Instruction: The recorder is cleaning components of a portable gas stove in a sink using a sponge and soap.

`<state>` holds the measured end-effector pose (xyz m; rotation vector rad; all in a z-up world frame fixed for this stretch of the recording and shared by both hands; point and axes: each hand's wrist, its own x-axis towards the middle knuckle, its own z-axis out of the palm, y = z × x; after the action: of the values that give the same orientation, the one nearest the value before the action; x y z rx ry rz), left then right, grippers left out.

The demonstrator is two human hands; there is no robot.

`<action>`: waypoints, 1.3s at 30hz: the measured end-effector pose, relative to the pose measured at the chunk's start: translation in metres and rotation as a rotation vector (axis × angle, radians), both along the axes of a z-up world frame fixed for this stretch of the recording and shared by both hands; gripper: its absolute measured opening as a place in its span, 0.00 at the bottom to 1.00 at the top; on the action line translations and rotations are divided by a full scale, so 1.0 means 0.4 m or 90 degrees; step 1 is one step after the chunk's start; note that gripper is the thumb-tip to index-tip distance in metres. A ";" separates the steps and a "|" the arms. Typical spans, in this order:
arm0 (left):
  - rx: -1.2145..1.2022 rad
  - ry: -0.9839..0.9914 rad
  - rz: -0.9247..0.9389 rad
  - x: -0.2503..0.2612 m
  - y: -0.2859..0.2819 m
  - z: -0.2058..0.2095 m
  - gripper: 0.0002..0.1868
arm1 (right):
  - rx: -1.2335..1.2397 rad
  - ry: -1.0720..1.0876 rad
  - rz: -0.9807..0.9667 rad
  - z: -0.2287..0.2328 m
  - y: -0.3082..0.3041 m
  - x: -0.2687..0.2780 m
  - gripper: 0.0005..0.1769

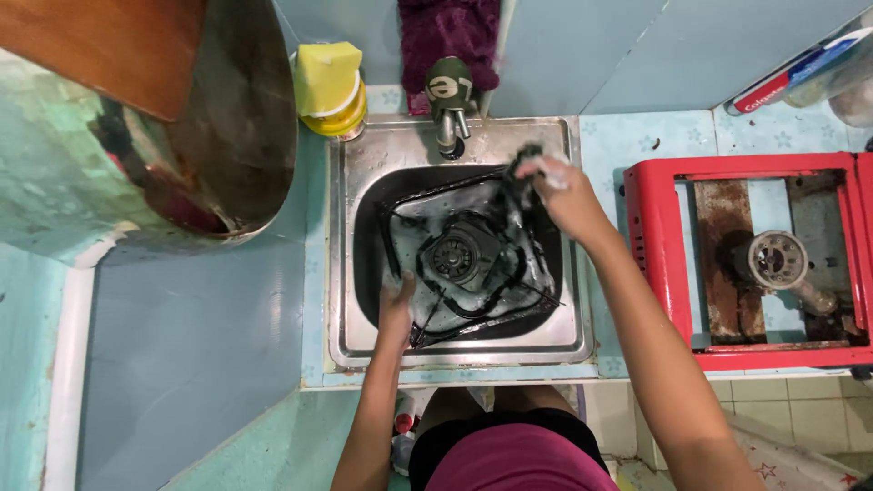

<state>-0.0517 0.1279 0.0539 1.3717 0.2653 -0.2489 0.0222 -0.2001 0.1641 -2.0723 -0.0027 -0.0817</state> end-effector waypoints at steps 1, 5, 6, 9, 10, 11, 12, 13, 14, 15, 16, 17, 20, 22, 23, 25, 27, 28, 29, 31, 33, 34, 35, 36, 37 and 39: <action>0.001 -0.001 0.002 0.003 -0.003 0.004 0.30 | 0.001 -0.001 0.002 0.032 0.039 0.021 0.18; 0.044 0.045 -0.039 0.011 -0.024 -0.020 0.33 | -0.238 0.080 0.126 0.042 0.215 0.088 0.27; 0.032 0.089 -0.042 0.013 -0.030 -0.035 0.34 | -0.396 0.100 0.175 0.015 0.266 0.103 0.32; -0.033 0.123 0.019 0.000 -0.006 -0.126 0.32 | -0.440 0.139 0.068 -0.004 0.251 0.115 0.25; -0.034 0.124 0.022 0.000 -0.008 -0.141 0.32 | -0.441 0.139 0.071 0.009 0.237 0.116 0.25; 0.001 0.110 0.025 -0.001 -0.009 -0.157 0.30 | -0.468 0.118 0.060 0.020 0.223 0.116 0.22; 0.039 0.100 0.026 -0.014 -0.008 -0.173 0.27 | -0.493 0.100 0.048 0.028 0.210 0.108 0.19; 0.039 0.104 0.028 -0.025 -0.004 -0.175 0.27 | -0.493 0.104 0.052 0.032 0.234 0.102 0.19; 0.000 0.088 0.024 -0.022 -0.006 -0.176 0.26 | -0.541 0.055 0.069 0.042 0.253 0.105 0.20; -0.040 0.072 0.020 -0.019 -0.010 -0.175 0.26 | -0.589 0.006 0.087 0.053 0.271 0.108 0.22; -0.041 0.067 0.018 -0.016 0.002 -0.166 0.26 | -0.590 0.003 0.084 0.027 0.234 0.124 0.22; -0.035 0.050 0.004 -0.013 0.013 -0.158 0.26 | -0.491 0.016 0.046 0.000 0.198 0.141 0.22; -0.024 0.044 0.013 -0.014 0.034 -0.047 0.23 | -0.064 0.020 -0.112 -0.106 0.059 0.163 0.17; -0.021 0.049 0.039 -0.011 0.049 -0.013 0.24 | 0.262 0.007 -0.224 -0.146 -0.038 0.166 0.14; -0.024 0.069 0.035 -0.016 0.063 -0.029 0.24 | 0.524 -0.047 -0.250 -0.151 -0.080 0.157 0.15; -0.026 0.086 0.035 -0.021 0.093 -0.072 0.25 | 0.788 -0.103 -0.268 -0.130 -0.121 0.142 0.17; -0.027 0.104 0.065 -0.027 0.115 -0.125 0.28 | 0.807 -0.071 -0.254 -0.081 -0.128 0.117 0.22; -0.027 0.103 0.064 -0.022 0.110 -0.097 0.28 | 0.807 -0.072 -0.254 -0.093 -0.090 0.108 0.22; -0.056 0.116 0.073 -0.019 0.103 -0.069 0.27 | 0.604 0.052 -0.286 -0.105 -0.053 0.099 0.19; -0.087 0.125 0.075 0.000 0.082 -0.016 0.26 | 0.395 0.166 -0.311 -0.133 0.010 0.091 0.23; -0.061 0.067 0.025 0.005 0.067 0.034 0.26 | 0.252 0.216 -0.188 -0.176 0.077 0.077 0.21; -0.062 0.066 0.024 0.003 0.076 -0.010 0.26 | 0.252 0.215 -0.189 -0.189 0.069 0.079 0.21; -0.064 0.066 0.013 0.001 0.086 -0.055 0.26 | 0.277 0.182 -0.183 -0.203 0.063 0.081 0.19; -0.065 0.067 0.003 -0.004 0.099 -0.099 0.26 | 0.302 0.149 -0.177 -0.219 0.059 0.081 0.20; -0.064 0.067 0.003 0.000 0.099 -0.080 0.26 | 0.302 0.150 -0.177 -0.193 0.062 0.079 0.20; -0.046 0.046 0.001 0.008 0.091 -0.044 0.26 | 0.161 0.230 -0.161 -0.141 0.063 0.075 0.20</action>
<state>-0.0483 0.1643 0.0361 1.2923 0.3143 -0.3038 0.0521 -0.1749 0.1078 -1.8002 0.4689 0.1332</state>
